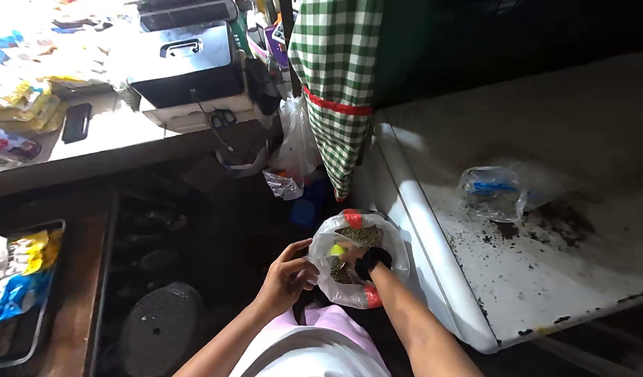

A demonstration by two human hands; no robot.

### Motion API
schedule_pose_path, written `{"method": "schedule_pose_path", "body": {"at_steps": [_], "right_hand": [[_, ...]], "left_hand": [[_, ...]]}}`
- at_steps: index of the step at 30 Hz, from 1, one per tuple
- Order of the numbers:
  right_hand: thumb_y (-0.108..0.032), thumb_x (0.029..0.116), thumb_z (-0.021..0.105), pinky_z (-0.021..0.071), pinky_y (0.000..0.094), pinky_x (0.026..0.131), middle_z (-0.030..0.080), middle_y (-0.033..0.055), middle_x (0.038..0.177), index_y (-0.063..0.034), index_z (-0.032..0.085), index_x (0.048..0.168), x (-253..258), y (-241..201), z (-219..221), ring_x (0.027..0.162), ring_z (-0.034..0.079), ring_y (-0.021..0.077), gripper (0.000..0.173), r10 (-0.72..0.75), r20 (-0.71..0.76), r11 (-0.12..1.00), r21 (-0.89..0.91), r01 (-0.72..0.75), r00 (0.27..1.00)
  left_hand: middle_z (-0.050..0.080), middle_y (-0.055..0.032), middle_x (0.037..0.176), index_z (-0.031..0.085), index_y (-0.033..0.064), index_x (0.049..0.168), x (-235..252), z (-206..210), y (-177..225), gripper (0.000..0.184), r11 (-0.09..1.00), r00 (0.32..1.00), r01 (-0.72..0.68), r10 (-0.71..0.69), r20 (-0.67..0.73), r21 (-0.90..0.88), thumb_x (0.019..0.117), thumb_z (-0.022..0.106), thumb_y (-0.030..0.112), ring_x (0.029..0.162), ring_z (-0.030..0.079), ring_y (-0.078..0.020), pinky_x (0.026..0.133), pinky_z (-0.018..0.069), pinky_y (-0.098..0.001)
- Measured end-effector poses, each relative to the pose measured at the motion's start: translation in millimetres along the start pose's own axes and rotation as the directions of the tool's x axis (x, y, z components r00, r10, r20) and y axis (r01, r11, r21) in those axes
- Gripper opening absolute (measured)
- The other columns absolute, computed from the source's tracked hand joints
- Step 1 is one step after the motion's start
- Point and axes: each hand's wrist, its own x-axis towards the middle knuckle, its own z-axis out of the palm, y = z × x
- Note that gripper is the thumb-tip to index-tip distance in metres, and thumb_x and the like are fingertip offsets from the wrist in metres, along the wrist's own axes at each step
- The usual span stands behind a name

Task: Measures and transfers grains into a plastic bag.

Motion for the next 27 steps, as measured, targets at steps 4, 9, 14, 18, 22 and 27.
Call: {"method": "schedule_pose_path", "body": {"at_steps": [4,9,14,18,22,27], "right_hand": [[-0.005,0.0992,0.059,0.0456,0.0511,0.108,0.059,0.025,0.138,-0.0028,0.054,0.146,-54.6,-15.4,-16.4,0.127,0.059,0.0345,0.047,0.139,-0.145,0.966,0.237,-0.102,0.98],[0.007,0.0926,0.044,0.0576,0.0406,0.094,0.057,0.0191,0.144,0.0014,0.05,0.147,-118.3,-0.4,-10.5,0.115,0.066,0.0228,0.055,0.035,-0.354,0.723,0.655,0.221,0.935],[0.006,0.0895,0.039,0.0598,0.0391,0.084,0.048,0.0192,0.152,0.0002,0.041,0.153,-161.6,3.0,9.1,0.106,0.068,0.0225,0.064,0.092,-0.47,0.492,0.788,0.371,0.878],[0.004,0.086,0.04,0.0615,0.0398,0.08,0.06,0.0189,0.136,-0.0009,0.041,0.152,-185.5,1.1,17.9,0.097,0.071,0.0233,0.066,0.145,-0.536,0.36,0.812,0.46,0.832],[0.001,0.0817,0.044,0.0616,0.0419,0.083,0.06,0.0172,0.138,-0.0007,0.046,0.148,-211.7,-8.9,20.6,0.105,0.07,0.0247,0.067,0.146,-0.599,0.353,0.775,0.524,0.788],[0.004,0.084,0.045,0.0621,0.0377,0.078,0.063,0.0177,0.132,0.0021,0.048,0.147,-229.7,-27.1,20.9,0.095,0.071,0.0216,0.063,0.173,-0.662,0.435,0.716,0.547,0.729]], "left_hand": [[0.062,-0.0163,0.136,0.076,-0.0009,0.095,5.7,4.9,-18.2,0.017,0.997,0.992,-0.065,0.059,0.111,0.05,0.0925,0.06,-0.006,0.091,0.074,-0.0129,0.076,0.0649,-0.0289],[0.059,-0.0185,0.139,0.064,-0.0022,0.132,16.3,18.9,-25.7,0.037,0.985,0.996,0.078,-0.082,0.022,0.157,0.0969,0.053,-0.006,0.085,0.074,-0.0163,0.074,0.0652,-0.032],[0.05,-0.0232,0.146,0.056,-0.002,0.141,34.2,37.4,-31.6,0.048,0.964,0.989,0.146,-0.136,-0.06,0.22,0.0931,0.06,-0.007,0.084,0.073,-0.0196,0.074,0.0643,-0.0341],[0.043,-0.024,0.155,0.059,-0.0018,0.139,47.7,54.7,-45.4,0.047,0.895,0.976,0.11,-0.179,0.122,0.433,0.0918,0.062,-0.001,0.114,0.067,-0.0287,0.095,0.0574,-0.0388],[0.038,-0.0235,0.16,0.061,-0.0057,0.134,69.5,73.1,-63.6,0.04,0.824,0.946,0.052,-0.222,0.237,0.564,0.0943,0.055,-0.001,0.133,0.056,-0.0351,0.108,0.0492,-0.0439],[0.05,-0.0242,0.151,0.058,-0.006,0.138,97.1,83.2,-72.1,0.049,0.876,0.867,-0.028,-0.219,0.448,0.481,0.0885,0.055,-0.01,0.139,0.05,-0.0355,0.116,0.0407,-0.0471]]}}
